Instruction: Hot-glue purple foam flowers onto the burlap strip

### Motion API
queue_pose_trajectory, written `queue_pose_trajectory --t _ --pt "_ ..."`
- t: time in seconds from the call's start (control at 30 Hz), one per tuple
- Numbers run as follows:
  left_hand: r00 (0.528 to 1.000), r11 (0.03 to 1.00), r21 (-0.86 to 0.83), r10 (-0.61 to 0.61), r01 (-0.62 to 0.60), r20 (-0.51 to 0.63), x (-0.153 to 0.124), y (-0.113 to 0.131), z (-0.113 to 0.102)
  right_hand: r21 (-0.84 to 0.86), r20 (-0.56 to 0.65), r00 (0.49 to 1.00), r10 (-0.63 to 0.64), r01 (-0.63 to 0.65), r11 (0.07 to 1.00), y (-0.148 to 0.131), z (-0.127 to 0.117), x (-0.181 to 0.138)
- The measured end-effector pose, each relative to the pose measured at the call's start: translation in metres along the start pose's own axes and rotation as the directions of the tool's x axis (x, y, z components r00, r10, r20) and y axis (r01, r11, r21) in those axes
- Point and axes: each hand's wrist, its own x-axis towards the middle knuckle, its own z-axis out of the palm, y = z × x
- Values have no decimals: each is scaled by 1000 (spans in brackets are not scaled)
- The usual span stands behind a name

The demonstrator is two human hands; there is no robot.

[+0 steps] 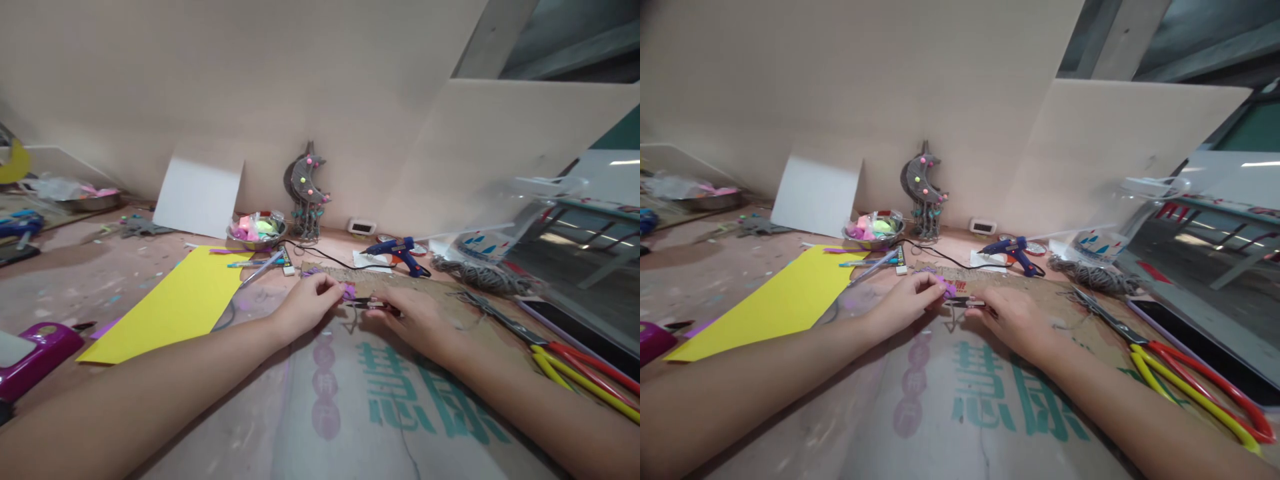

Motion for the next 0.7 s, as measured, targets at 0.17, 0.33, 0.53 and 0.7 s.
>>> queue_pose_trajectory --t 0.17,0.33,0.53,0.7 --pt "998 999 -44 9 -12 -61 3 -4 -1 18 -52 996 79 -78 997 -1 -3 1" --pt "995 999 -27 34 -36 -89 6 -10 -2 27 -78 990 114 -112 993 8 3 7" --pt "995 999 -24 34 -37 -96 6 -10 0 132 -38 995 88 -82 988 5 -7 18" --pt "990 996 43 84 -79 -110 4 -6 0 378 48 960 277 -274 884 -13 -27 24"
